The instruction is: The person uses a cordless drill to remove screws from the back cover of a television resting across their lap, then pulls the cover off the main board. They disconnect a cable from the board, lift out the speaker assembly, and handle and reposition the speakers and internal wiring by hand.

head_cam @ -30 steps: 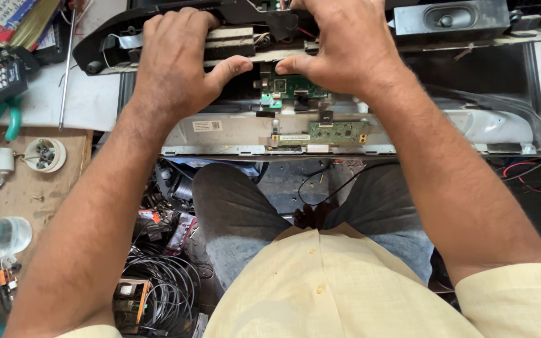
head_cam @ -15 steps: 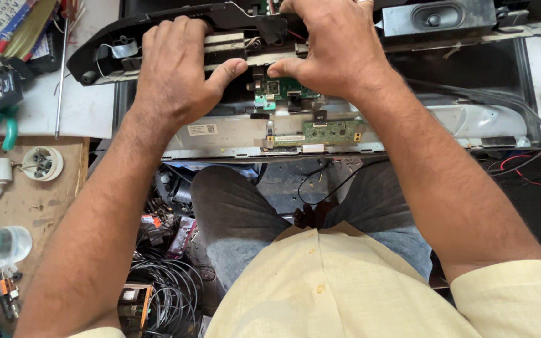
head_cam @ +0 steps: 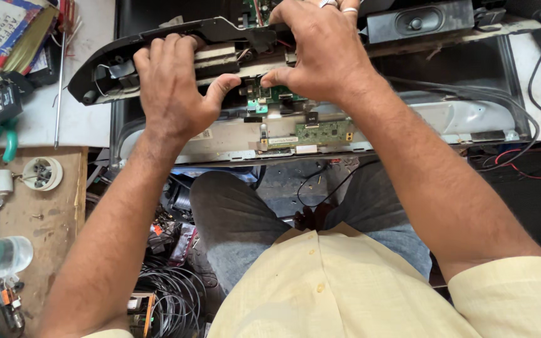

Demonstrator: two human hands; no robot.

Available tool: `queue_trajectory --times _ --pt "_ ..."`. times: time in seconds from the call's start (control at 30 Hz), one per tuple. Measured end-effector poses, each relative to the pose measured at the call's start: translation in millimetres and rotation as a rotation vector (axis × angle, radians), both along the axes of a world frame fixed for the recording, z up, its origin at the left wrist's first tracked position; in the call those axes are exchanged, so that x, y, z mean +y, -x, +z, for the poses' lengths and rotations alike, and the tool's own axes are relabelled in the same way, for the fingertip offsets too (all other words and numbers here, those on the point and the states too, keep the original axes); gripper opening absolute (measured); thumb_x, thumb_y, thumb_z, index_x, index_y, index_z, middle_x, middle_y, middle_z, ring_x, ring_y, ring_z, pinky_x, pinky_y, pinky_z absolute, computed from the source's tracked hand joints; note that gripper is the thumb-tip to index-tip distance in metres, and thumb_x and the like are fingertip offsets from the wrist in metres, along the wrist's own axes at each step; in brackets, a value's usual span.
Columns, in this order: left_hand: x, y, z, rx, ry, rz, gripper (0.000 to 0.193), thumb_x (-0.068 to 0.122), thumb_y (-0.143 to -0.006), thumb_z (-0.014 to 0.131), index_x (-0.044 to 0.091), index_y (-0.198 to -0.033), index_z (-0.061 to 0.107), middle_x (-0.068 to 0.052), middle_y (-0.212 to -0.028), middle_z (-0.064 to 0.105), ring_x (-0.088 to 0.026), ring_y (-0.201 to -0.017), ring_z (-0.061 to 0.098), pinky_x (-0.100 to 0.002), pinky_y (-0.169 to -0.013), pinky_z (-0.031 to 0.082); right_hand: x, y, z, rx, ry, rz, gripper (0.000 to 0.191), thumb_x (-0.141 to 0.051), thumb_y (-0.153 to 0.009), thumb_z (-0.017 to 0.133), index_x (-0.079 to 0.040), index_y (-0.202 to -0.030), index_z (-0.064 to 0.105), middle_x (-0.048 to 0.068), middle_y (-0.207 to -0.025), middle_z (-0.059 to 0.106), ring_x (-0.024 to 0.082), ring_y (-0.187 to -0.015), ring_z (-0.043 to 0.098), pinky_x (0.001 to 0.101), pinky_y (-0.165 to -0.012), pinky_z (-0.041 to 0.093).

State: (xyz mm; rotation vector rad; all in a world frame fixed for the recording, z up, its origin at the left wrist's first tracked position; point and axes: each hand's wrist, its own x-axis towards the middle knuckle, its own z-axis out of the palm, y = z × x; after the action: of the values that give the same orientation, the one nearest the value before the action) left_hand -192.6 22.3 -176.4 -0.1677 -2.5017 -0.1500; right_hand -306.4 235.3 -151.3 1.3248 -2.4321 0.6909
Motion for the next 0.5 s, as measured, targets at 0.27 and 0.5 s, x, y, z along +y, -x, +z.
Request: queue_trajectory --times 0.27,0.5 --pt "5.0 -5.3 -8.5 0.089 -0.049 0.017 0.073 0.063 -0.094 0.083 -0.003 -0.121 0.067 -0.016 -0.115 0.066 -0.033 -0.109 0.058 -0.052 -0.094 0.038 3.5 -3.7 -1.2 0.106 0.009 0.047 0.076 -0.049 -0.069 0.1 -0.01 -0.122 0.062 0.008 -0.106 0.066 0.032 -0.11 0.061 0.057 -0.103 0.028" --pt "-3.0 -27.9 -11.0 0.212 -0.039 -0.08 0.058 0.043 -0.101 0.082 -0.006 -0.127 0.063 -0.019 -0.125 0.065 -0.034 -0.121 0.061 -0.046 -0.104 0.049 1.7 -7.0 -5.8 -0.043 -0.042 0.044 0.074 -0.046 -0.073 0.098 -0.01 -0.125 0.059 0.009 -0.117 0.065 0.035 -0.118 0.058 0.0574 -0.104 0.029"
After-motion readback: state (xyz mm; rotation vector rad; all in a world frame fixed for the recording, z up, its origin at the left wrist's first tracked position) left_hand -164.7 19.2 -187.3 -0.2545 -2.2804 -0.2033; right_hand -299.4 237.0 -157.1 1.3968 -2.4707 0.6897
